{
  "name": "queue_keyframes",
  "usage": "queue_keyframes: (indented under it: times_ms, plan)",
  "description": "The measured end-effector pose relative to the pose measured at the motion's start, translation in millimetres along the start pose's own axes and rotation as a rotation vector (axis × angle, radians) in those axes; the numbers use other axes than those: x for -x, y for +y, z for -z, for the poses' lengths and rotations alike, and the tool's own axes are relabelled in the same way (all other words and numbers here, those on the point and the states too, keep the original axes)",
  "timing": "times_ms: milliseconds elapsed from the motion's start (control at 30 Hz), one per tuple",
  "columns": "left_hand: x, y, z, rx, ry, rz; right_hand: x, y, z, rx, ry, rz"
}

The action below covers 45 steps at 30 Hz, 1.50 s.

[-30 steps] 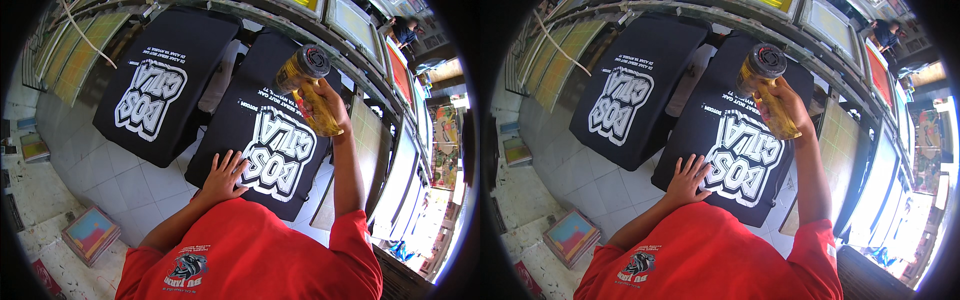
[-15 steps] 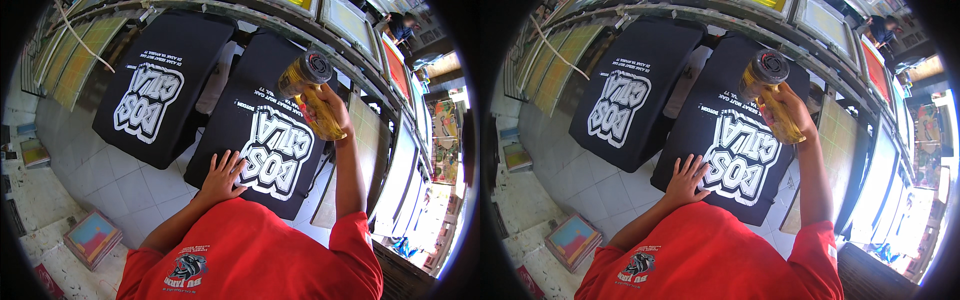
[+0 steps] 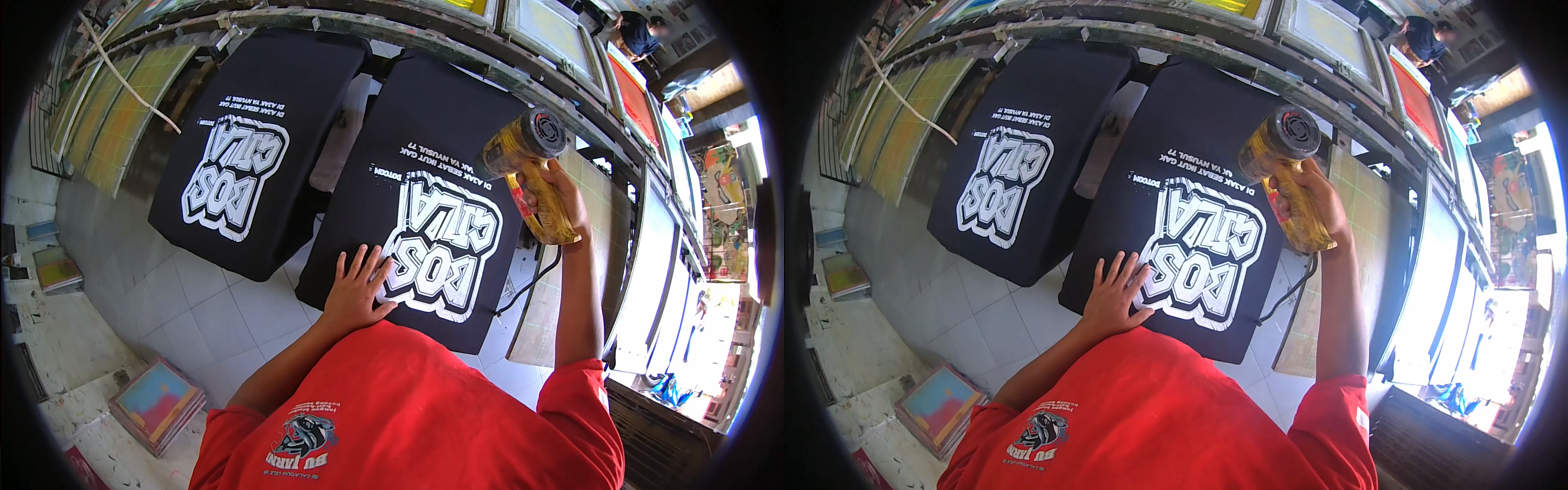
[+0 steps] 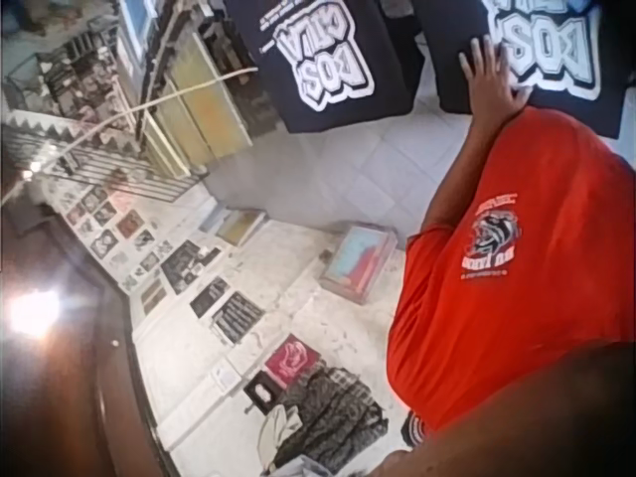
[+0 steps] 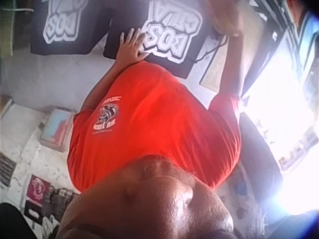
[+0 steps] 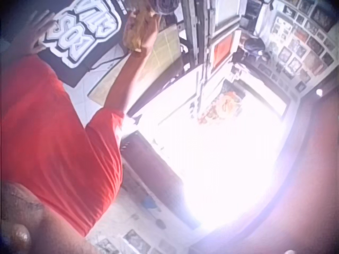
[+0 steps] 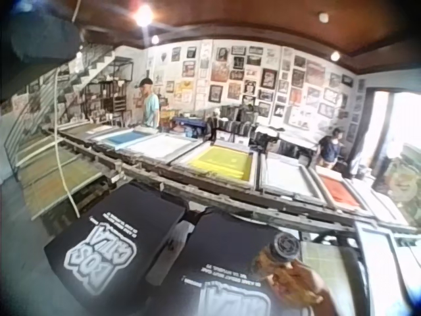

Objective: The person uses a heat gun to dry white ink on a black t-shirt. They then use a squeegee to pull white ink through a screen printing frame onto the t-shirt, repeating the motion to ensure even coverage.

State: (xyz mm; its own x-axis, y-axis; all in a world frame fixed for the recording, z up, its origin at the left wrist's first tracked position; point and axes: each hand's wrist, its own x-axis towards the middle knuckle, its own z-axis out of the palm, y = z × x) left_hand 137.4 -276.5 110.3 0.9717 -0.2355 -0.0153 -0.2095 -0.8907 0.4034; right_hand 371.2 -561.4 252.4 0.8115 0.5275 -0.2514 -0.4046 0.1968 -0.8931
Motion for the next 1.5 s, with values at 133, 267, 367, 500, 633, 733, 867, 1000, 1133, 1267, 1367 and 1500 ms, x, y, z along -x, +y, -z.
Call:
queue_keyframes:
  times_ms: [133, 267, 367, 500, 633, 733, 867, 1000, 1133, 1267, 1367, 1500]
  plan:
    - [-1, 3, 3, -0.017, -0.013, 0.001, 15, -1, 5, 0.016, 0.096, 0.017]
    - [1, 4, 2, -0.013, 0.002, -0.009, 43, -4, -5, 0.031, 0.246, 0.029]
    - [5, 1, 0, 0.043, 0.06, -0.016, 75, 2, -18, 0.132, 0.301, 0.072]
    - [10, -7, -11, 0.193, 0.298, -0.068, 132, 32, -41, 0.234, 0.246, 0.136]
    - [3, 45, 16, 1.128, 0.143, 0.147, 182, 61, -78, 0.196, 0.199, 0.131]
    - [1, 84, 54, 1.598, -0.408, 0.245, 205, 84, -100, 0.356, 0.179, 0.197]
    - [7, 127, 88, 1.832, -0.653, 0.443, 228, 91, -129, 0.904, 0.163, 0.04]
    - [21, 134, 80, 1.946, -0.702, 0.475, 248, 112, -136, 1.102, 0.181, 0.069]
    - [43, 123, 59, 1.932, -0.677, 0.35, 263, 141, -156, 0.995, 0.35, 0.284]
    - [77, 106, 65, 1.805, -0.598, 0.276, 284, 158, -190, 0.953, 0.429, 0.021]
    - [114, 84, 85, 1.745, -0.585, 0.277, 294, 184, -217, 0.974, 0.381, 0.027]
    - [177, 45, 83, 1.835, -0.553, 0.338, 300, 223, -271, 0.971, 0.381, 0.179]
